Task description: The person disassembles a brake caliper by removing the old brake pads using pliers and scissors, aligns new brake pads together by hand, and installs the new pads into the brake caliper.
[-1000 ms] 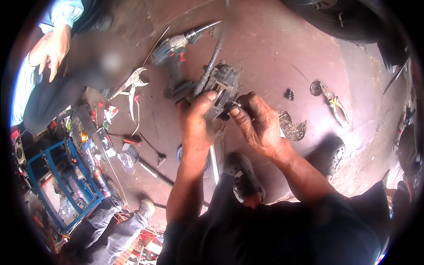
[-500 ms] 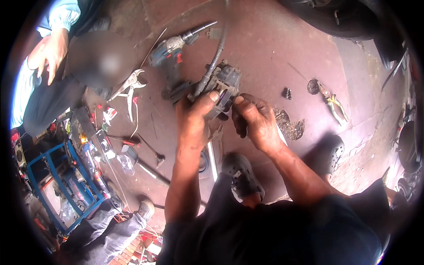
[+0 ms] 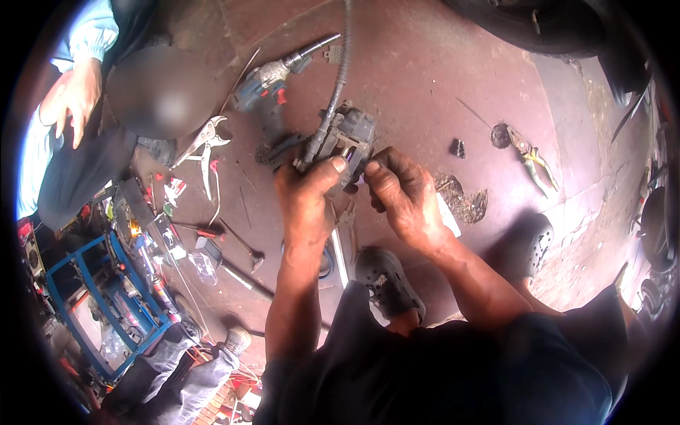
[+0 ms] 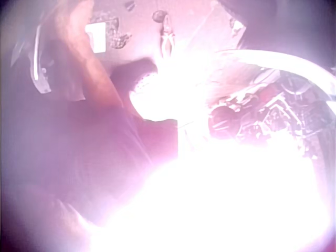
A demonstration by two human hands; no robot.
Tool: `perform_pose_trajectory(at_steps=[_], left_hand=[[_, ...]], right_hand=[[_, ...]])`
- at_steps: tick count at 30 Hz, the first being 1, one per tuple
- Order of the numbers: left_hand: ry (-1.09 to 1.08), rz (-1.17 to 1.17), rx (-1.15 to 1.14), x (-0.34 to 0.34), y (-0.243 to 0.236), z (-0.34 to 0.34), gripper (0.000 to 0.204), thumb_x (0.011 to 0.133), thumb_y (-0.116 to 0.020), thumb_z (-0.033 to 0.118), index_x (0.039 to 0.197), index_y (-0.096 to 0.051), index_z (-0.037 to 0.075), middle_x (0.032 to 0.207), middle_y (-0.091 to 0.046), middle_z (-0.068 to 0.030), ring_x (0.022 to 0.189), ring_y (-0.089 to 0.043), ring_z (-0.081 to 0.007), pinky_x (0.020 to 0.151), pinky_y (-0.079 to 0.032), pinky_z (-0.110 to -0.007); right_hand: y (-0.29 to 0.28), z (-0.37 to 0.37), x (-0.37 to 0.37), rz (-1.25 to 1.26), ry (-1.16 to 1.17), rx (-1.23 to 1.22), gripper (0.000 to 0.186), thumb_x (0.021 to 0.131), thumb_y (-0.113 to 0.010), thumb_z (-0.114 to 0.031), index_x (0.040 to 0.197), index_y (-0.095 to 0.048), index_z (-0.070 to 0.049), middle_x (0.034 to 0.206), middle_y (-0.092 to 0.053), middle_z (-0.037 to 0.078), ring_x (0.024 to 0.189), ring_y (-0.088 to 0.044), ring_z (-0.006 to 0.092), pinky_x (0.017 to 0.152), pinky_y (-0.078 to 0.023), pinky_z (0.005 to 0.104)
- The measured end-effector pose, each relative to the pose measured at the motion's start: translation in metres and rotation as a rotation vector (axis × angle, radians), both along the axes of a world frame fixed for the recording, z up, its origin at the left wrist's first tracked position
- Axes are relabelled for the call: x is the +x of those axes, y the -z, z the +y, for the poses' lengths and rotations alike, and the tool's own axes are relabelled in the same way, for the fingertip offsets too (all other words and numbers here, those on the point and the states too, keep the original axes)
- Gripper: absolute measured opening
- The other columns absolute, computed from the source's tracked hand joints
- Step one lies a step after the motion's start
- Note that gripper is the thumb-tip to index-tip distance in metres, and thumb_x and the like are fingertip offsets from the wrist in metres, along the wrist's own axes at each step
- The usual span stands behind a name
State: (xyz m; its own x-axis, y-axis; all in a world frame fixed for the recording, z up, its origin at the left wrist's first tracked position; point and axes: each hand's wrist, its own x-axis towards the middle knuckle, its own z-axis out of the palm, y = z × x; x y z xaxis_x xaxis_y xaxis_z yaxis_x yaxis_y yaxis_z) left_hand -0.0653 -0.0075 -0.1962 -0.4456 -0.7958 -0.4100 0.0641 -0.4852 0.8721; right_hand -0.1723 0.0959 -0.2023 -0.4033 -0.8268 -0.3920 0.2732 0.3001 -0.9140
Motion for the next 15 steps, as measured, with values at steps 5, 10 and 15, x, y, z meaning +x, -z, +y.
perform_pose_trajectory(at_steps=[5, 10, 15], left_hand=[[0.098, 0.01, 0.053, 0.003, -0.004, -0.007, 0.032, 0.072, -0.068, 0.011, 0.099, -0.062, -0.005, 0.086, -0.065, -0.0102, 0.072, -0.061, -0.0165, 0.062, -0.05, -0.03], [0.224, -0.114, 0.0, 0.004, -0.004, -0.015, 0.032, 0.073, -0.068, 0.012, 0.1, -0.064, -0.004, 0.088, -0.066, -0.0086, 0.074, -0.061, -0.0138, 0.071, -0.049, -0.027], [0.263, -0.036, 0.045, 0.004, 0.002, -0.016, 0.033, 0.073, -0.068, 0.013, 0.101, -0.064, -0.005, 0.089, -0.067, -0.0081, 0.077, -0.061, -0.0132, 0.073, -0.048, -0.026]], right_hand=[[0.001, 0.001, 0.0, -0.045, 0.016, -0.051, 0.026, 0.095, -0.052, -0.023, 0.095, -0.059, 0.002, 0.084, -0.066, 0.015, 0.081, -0.064, 0.0233, 0.074, -0.048, 0.035], [0.003, 0.003, -0.011, 0.001, -0.027, 0.007, 0.025, 0.094, -0.053, -0.023, 0.095, -0.059, 0.001, 0.079, -0.064, 0.013, 0.075, -0.061, 0.0211, 0.072, -0.047, 0.0352], [0.024, 0.003, -0.019, 0.069, 0.078, -0.088, 0.033, 0.092, -0.052, -0.031, 0.098, -0.059, 0.0, 0.087, -0.063, 0.013, 0.08, -0.057, 0.0202, 0.074, -0.046, 0.0359]])
